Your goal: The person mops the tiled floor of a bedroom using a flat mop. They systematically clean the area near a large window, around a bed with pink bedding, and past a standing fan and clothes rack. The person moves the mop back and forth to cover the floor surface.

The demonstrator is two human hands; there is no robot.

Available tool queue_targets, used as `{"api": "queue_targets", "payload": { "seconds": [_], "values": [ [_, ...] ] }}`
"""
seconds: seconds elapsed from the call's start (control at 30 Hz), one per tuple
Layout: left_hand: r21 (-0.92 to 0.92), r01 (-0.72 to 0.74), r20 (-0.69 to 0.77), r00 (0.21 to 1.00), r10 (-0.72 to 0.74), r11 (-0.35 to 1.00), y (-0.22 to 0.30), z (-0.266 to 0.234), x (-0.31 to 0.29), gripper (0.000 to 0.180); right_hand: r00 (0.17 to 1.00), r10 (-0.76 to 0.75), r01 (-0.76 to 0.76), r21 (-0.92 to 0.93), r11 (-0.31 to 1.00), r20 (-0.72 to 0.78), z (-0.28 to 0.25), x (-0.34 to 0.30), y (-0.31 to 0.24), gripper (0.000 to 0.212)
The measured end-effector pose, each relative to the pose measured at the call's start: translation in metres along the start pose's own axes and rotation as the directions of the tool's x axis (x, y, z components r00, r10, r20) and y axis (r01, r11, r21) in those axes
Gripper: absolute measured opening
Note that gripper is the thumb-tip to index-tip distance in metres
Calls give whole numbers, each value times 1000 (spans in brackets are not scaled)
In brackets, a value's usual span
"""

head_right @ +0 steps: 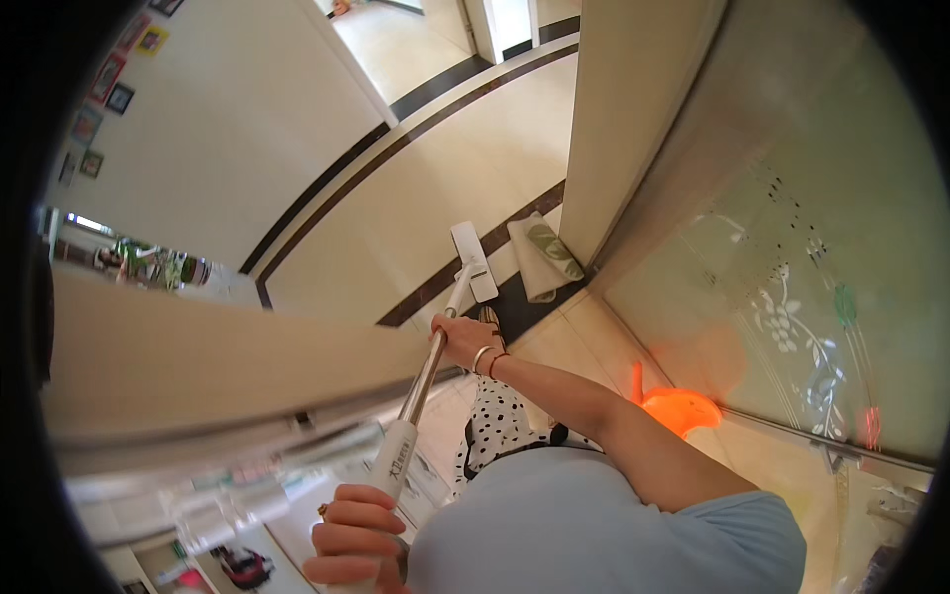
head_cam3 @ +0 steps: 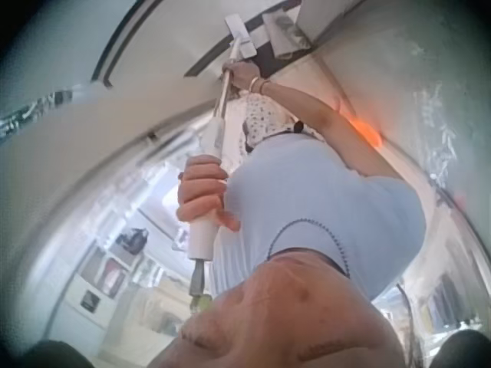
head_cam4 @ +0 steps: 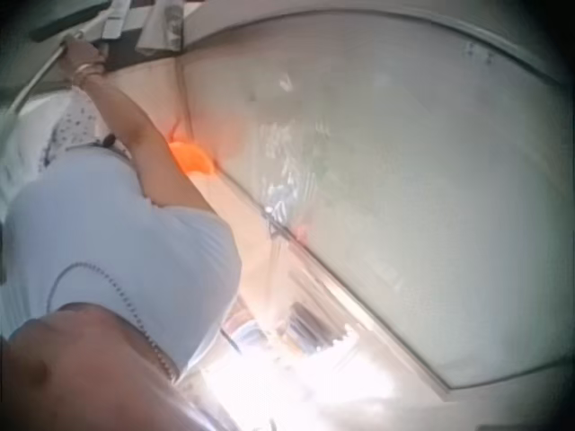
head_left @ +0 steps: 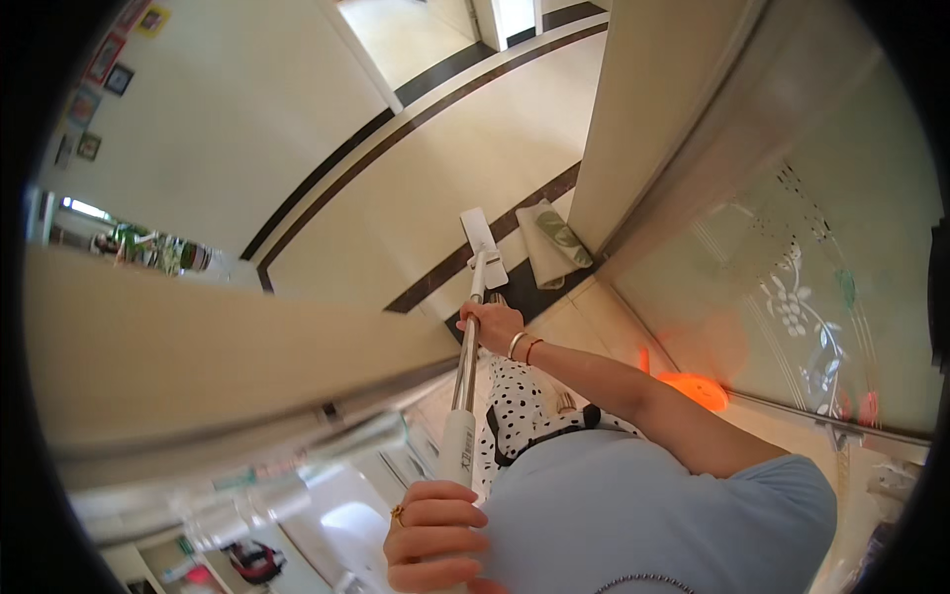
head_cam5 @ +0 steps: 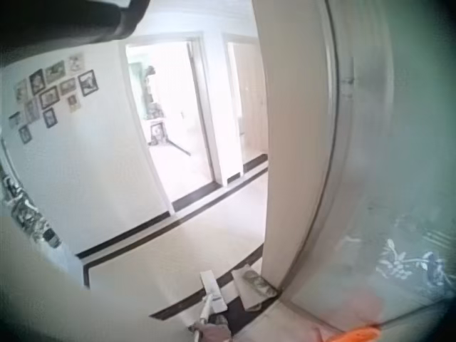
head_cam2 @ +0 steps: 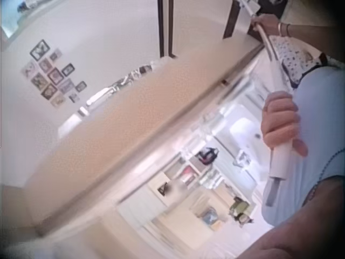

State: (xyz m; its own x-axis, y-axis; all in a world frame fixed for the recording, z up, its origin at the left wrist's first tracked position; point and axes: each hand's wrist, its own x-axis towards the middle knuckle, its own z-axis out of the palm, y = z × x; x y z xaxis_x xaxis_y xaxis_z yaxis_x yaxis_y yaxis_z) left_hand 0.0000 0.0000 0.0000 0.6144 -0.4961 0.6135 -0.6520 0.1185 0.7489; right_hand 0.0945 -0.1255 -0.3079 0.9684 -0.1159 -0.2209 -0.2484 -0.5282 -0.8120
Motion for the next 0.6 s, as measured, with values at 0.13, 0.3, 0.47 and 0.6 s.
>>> {"api": "queue_targets", "payload": {
  "seconds": [0.13,0.3,0.47,0.6],
  "values": [
    [-164,-16,100,994,33,986,-99,-25,122,28,984,151,-133,178,975,-93,-43,128,-7,28],
    [-467,72,487,853,188,882,-243,-21,275,35,896,263,-164,285,945,-357,-123,279,62,42],
    [-562,222,761,517,392,796,-332,-25,389,19,892,241,-221,97,970,-383,-216,354,77,43],
    [-554,227,736,584,343,801,-387,1,465,27,837,372,-283,265,922,-401,-255,414,108,37]
  ]
}}
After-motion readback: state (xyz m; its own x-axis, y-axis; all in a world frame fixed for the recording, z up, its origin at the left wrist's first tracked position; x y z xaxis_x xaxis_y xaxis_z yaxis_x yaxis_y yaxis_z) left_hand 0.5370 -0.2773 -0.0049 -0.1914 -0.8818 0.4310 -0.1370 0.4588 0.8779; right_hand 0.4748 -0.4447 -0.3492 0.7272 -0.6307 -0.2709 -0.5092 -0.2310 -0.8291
